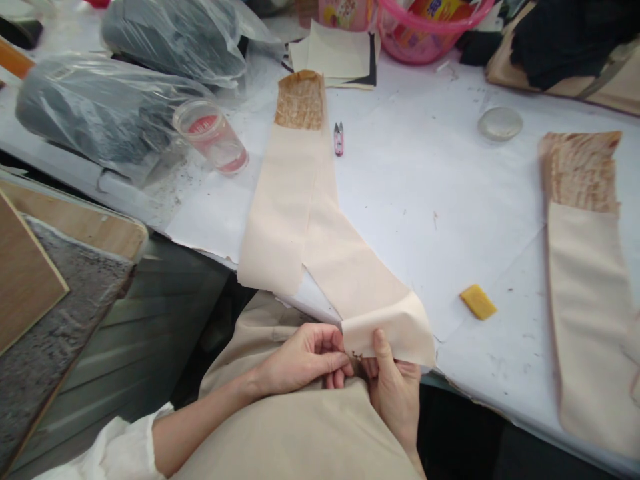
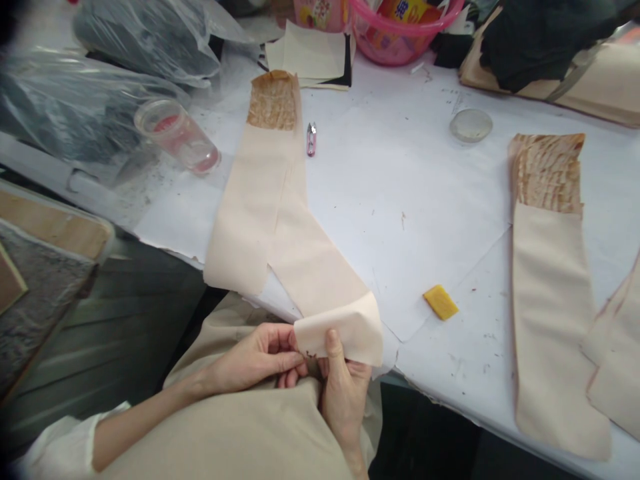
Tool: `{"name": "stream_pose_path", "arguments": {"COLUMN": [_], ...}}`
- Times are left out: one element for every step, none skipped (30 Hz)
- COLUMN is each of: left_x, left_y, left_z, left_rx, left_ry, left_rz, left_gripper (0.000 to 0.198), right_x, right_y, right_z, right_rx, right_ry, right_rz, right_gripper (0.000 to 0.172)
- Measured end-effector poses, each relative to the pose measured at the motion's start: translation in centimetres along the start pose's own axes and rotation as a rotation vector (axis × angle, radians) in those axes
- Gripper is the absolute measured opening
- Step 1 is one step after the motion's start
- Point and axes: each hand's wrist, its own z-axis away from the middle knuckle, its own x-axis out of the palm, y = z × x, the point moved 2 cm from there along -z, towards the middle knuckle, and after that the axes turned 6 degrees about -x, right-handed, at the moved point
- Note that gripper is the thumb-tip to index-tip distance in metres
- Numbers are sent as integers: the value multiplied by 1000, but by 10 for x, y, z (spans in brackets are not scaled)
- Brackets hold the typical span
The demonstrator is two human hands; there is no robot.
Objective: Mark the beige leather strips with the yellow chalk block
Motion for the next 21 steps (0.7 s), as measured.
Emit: {"name": "stream_pose_path", "arguments": {"left_x": [0, 0, 0, 0, 1, 2, 3, 4, 4, 5, 5, 5, 5, 5, 4, 4, 3, 3, 2, 2, 2], "left_y": [0, 0, 1, 1, 1, 1, 1, 1, 1, 1, 1, 1, 1, 1, 1, 1, 0, -1, -2, -3, -4], "left_z": [0, -1, -1, -2, -2, -3, -4, -4, -5, -5, -6, -5, -5, -4, -3, -3, -2, -1, -1, 0, 0], "left_rx": [-3, -7, -10, -8, -2, 6, 13, 14, 12, 7, 3, 0, 2, 5, 7, 6, 1, -6, -15, -25, -35], "left_ry": [-8, -19, -32, -45, -49, -46, -37, -22, -3, 11, 19, 19, 14, 8, -1, -7, -8, -4, 6, 19, 28], "left_rz": [8, 17, 23, 28, 25, 14, -1, -18, -35, -50, -60, -66, -73, -79, -80, -77, -68, -53, -31, -8, 10], "left_gripper": [34, 34, 35, 38, 40, 40, 38, 39, 41, 44, 45, 44, 44, 43, 42, 41, 40, 39, 38, 38, 37], "right_x": [-2, -3, -5, -5, -5, -5, -4, -3, -1, 1, 2, 3, 4, 4, 4, 4, 4, 3, 1, -1, -3], "right_y": [1, 2, 2, 2, 0, -1, -3, -5, -6, -7, -7, -8, -8, -9, -9, -9, -8, -8, -8, -8, -8], "right_z": [-1, -2, -3, -3, -3, -3, -2, -1, 0, 2, 4, 5, 6, 6, 5, 4, 3, 1, -1, -2, -3], "right_rx": [-29, -52, -73, -86, -91, -91, -83, -68, -39, -8, 15, 30, 38, 37, 38, 37, 34, 20, -11, -56, -98], "right_ry": [9, 5, -3, -17, -32, -47, -66, -90, -122, -147, -156, -150, -132, -106, -87, -73, -62, -40, -4, 42, 78], "right_rz": [11, 40, 76, 116, 152, 176, 189, 198, 206, 209, 209, 211, 217, 220, 217, 201, 169, 123, 74, 36, 22], "right_gripper": [32, 32, 31, 31, 30, 30, 31, 33, 38, 43, 46, 46, 43, 41, 39, 38, 36, 35, 33, 30, 28]}}
